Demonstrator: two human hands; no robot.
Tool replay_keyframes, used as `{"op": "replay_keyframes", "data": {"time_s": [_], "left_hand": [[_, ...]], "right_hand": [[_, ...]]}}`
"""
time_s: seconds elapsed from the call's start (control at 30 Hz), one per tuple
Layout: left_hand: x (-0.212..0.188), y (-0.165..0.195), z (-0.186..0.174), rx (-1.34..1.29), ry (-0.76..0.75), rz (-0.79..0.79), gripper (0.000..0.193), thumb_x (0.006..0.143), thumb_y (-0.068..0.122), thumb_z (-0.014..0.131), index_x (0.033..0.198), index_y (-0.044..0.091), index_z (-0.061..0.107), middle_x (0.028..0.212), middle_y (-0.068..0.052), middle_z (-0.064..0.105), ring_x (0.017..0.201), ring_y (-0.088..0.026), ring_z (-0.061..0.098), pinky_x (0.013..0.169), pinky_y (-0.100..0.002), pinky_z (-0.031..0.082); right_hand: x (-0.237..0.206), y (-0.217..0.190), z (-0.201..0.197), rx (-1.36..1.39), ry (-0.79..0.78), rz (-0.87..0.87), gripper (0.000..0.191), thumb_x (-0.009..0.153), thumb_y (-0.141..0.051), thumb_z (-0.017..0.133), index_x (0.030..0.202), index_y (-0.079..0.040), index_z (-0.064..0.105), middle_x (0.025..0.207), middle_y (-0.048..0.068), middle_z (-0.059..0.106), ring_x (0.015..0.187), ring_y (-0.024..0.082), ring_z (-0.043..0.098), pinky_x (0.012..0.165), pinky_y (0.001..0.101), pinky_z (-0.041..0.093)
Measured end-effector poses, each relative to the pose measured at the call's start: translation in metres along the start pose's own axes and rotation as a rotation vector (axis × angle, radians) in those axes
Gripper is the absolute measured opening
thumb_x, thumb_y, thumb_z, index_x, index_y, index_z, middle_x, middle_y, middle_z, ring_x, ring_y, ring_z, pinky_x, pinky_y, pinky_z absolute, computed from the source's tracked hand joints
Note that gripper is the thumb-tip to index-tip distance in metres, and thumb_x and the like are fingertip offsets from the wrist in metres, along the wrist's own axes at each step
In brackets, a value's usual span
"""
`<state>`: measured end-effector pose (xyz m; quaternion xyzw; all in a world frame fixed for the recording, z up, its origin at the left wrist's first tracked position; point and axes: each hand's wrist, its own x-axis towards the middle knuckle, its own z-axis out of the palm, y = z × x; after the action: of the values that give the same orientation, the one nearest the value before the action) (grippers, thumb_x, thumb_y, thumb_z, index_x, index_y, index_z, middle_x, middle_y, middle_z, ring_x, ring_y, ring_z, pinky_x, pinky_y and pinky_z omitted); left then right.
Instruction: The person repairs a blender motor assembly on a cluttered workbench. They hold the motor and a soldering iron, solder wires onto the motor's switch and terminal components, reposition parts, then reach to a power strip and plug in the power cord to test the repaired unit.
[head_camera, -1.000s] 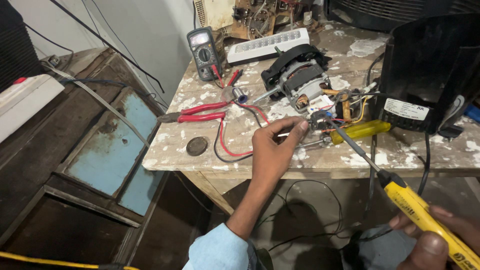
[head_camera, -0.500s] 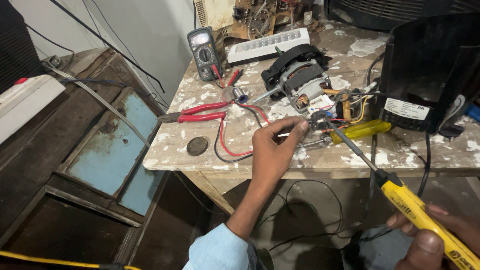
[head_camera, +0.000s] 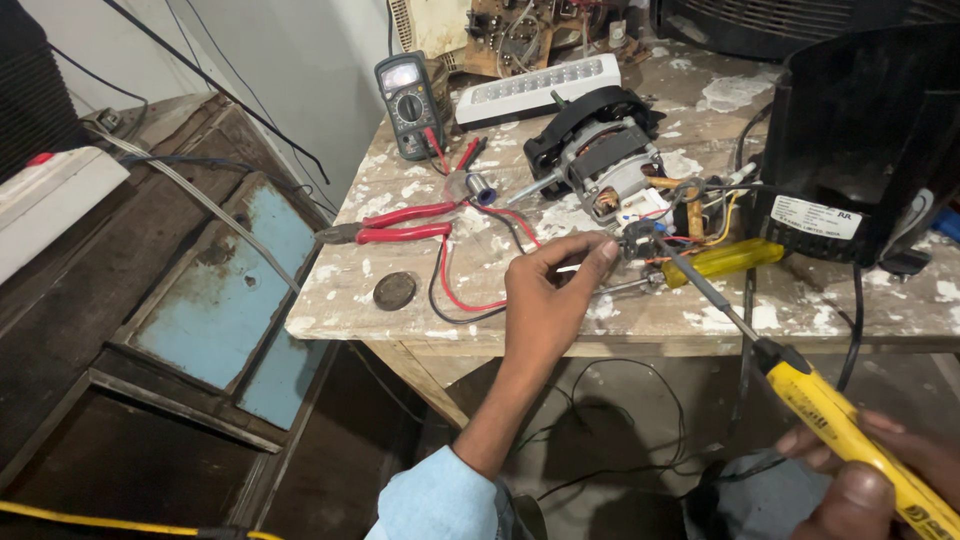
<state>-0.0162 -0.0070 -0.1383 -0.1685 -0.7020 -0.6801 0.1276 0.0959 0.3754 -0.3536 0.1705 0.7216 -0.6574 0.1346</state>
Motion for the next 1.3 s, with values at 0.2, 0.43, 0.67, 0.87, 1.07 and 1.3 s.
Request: {"op": "replay_keyframes", "data": {"time_s": [0.2, 0.43, 0.67, 0.87, 1.07, 1.3], "left_hand": [[0.0, -0.003, 0.001, 0.004, 0.003, 0.03, 0.021, 0.095, 0.014, 0.074, 0.107, -0.003, 0.078, 0.096, -0.009, 0.08, 0.087, -0.009, 0.072, 0.08, -0.025, 0.058], [0.0, -0.003, 0.0, -0.052, -0.021, -0.003, 0.021, 0.095, 0.014, 0.073, 0.108, -0.003, 0.078, 0.097, -0.008, 0.079, 0.086, -0.008, 0.071, 0.078, -0.024, 0.059], [0.002, 0.001, 0.0, -0.04, -0.016, -0.028, 0.022, 0.095, 0.014, 0.073, 0.108, -0.002, 0.078, 0.095, -0.008, 0.079, 0.084, -0.008, 0.071, 0.077, -0.024, 0.059], [0.002, 0.002, 0.0, -0.031, -0.017, -0.025, 0.022, 0.095, 0.014, 0.074, 0.108, -0.002, 0.078, 0.095, -0.007, 0.079, 0.085, -0.008, 0.072, 0.077, -0.024, 0.059], [0.002, 0.0, 0.0, -0.024, -0.015, -0.01, 0.022, 0.095, 0.014, 0.074, 0.108, -0.003, 0.078, 0.095, -0.008, 0.079, 0.085, -0.008, 0.072, 0.078, -0.024, 0.059], [0.002, 0.0, 0.0, -0.029, -0.015, -0.016, 0.022, 0.095, 0.015, 0.074, 0.108, -0.003, 0.078, 0.094, -0.008, 0.079, 0.085, -0.008, 0.071, 0.078, -0.024, 0.059]], "right_hand": [[-0.016, -0.001, 0.02, -0.057, 0.181, -0.397, 0.048, 0.106, -0.029, 0.039, 0.118, 0.009, 0.065, 0.105, 0.024, 0.076, 0.099, 0.032, 0.073, 0.099, 0.0446, 0.056], [-0.004, -0.002, 0.01, -0.041, 0.02, -0.068, 0.054, 0.106, -0.035, 0.035, 0.121, 0.007, 0.066, 0.112, 0.023, 0.074, 0.103, 0.032, 0.072, 0.105, 0.0441, 0.053], [-0.001, -0.018, 0.002, 0.02, -0.138, 0.22, 0.057, 0.107, -0.041, 0.032, 0.124, 0.004, 0.063, 0.118, 0.022, 0.068, 0.112, 0.034, 0.065, 0.11, 0.047, 0.048], [-0.046, -0.028, 0.053, -0.075, 0.249, -0.5, 0.053, 0.108, -0.038, 0.037, 0.126, 0.005, 0.062, 0.114, 0.022, 0.07, 0.105, 0.03, 0.066, 0.106, 0.0429, 0.05], [-0.032, -0.018, 0.028, -0.017, -0.011, -0.263, 0.048, 0.111, -0.033, 0.039, 0.122, 0.007, 0.064, 0.113, 0.022, 0.069, 0.105, 0.031, 0.066, 0.104, 0.0434, 0.05], [-0.002, 0.0, -0.003, -0.003, -0.042, 0.091, 0.051, 0.108, -0.033, 0.036, 0.118, 0.007, 0.065, 0.112, 0.025, 0.069, 0.105, 0.035, 0.072, 0.105, 0.0452, 0.052]]}}
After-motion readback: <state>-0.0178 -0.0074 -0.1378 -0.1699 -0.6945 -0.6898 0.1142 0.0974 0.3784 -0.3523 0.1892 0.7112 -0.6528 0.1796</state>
